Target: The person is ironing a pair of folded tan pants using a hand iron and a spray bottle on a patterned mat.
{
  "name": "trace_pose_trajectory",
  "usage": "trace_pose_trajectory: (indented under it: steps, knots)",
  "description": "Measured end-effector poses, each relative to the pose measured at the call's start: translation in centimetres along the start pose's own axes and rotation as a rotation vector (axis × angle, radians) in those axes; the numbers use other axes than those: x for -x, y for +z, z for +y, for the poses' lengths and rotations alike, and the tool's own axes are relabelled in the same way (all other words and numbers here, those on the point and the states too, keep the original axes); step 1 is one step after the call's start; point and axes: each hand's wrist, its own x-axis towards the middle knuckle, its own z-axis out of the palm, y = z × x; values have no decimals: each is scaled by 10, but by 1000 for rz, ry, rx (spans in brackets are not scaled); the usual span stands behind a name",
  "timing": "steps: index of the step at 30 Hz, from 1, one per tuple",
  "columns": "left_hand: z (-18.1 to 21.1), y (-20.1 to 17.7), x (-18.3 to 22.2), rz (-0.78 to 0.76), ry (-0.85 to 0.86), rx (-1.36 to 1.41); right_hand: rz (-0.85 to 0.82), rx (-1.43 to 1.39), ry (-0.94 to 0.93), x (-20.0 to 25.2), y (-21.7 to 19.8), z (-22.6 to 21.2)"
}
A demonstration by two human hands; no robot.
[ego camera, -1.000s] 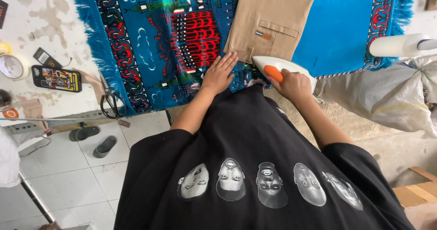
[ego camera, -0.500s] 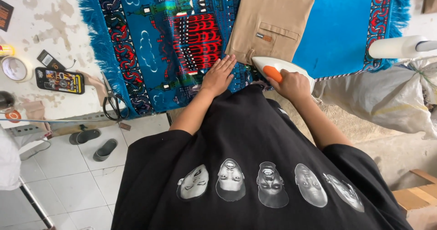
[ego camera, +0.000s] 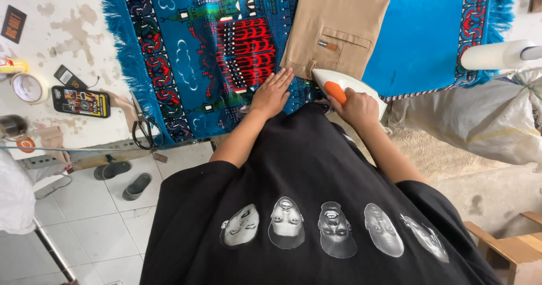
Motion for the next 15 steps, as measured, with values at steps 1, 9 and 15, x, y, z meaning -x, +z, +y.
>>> trace_pose_trajectory:
  steps: [1, 9, 15]
  knots:
    - [1, -1, 1, -6, 2, -1, -3, -5, 3, -2, -2, -6]
    - [1, -4, 0, -65, -17, -9, -23, -24, 83, 20, 6, 13]
    - [2, -6, -2, -105, -34, 16, 8, -84, 90, 8, 6, -7]
